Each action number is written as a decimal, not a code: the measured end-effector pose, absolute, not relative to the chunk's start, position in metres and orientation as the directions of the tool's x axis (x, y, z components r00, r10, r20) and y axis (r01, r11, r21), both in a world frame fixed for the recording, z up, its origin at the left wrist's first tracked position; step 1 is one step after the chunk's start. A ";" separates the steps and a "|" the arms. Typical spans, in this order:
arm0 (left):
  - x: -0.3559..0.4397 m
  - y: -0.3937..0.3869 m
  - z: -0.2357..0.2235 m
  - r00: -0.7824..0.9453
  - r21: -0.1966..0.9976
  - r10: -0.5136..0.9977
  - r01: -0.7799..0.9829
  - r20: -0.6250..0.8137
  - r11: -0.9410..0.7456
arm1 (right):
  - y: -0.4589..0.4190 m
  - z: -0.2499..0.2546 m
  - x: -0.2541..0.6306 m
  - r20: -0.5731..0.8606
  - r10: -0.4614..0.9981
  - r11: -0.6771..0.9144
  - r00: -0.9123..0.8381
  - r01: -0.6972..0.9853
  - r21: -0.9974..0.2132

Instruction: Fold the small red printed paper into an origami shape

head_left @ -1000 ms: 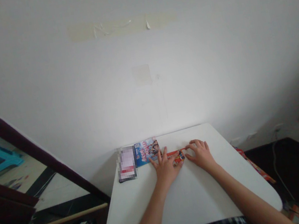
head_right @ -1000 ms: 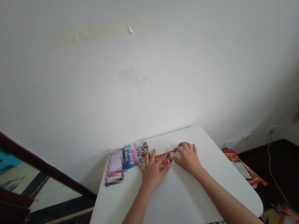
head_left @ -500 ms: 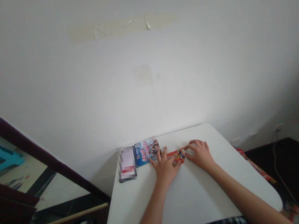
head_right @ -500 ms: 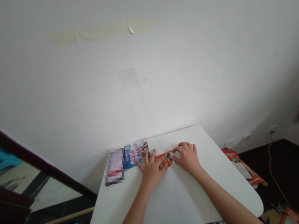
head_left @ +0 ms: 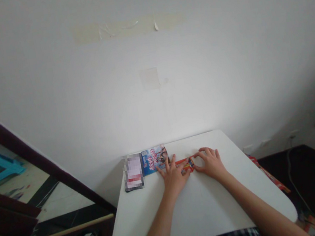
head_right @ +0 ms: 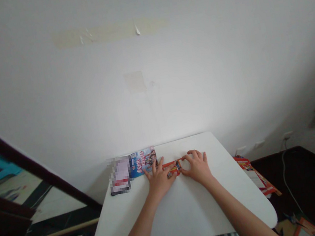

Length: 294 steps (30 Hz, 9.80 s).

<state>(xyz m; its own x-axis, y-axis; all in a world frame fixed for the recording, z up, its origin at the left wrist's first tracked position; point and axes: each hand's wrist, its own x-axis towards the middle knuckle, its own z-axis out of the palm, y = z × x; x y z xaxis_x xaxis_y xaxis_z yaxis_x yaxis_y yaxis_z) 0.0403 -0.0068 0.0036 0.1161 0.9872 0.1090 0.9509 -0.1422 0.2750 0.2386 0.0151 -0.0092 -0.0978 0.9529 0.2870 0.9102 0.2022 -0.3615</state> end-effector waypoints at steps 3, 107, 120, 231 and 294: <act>0.041 -0.007 0.006 0.118 0.273 0.987 0.951 0.108 -0.144 | 0.015 -0.009 0.239 0.276 0.955 0.207 -0.107 0.908 -0.364; 0.041 -0.002 0.000 0.094 0.339 0.983 0.930 0.155 -0.142 | 0.063 -0.008 0.243 0.233 0.959 -0.017 0.158 0.858 -0.513; 0.040 -0.013 0.005 0.181 0.289 0.966 0.929 0.184 -0.229 | 0.065 -0.025 0.260 0.318 0.948 0.170 0.003 0.840 -0.515; 0.025 -0.002 -0.003 0.131 0.383 0.952 0.893 0.276 -0.234 | 0.035 -0.023 0.256 0.401 0.817 0.549 -0.414 0.772 -0.321; 0.029 -0.006 0.001 0.106 0.349 0.966 0.919 0.235 -0.186 | 0.021 -0.010 0.232 0.307 0.946 0.226 -0.103 0.890 -0.396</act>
<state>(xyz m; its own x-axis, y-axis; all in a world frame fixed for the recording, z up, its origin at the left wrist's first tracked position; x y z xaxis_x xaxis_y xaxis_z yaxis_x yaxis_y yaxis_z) 0.0289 -0.0063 0.0014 0.1059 0.9661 0.2353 0.9187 -0.1856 0.3485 0.2316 0.0208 -0.0101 -0.1028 0.9460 0.3074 0.8899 0.2255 -0.3965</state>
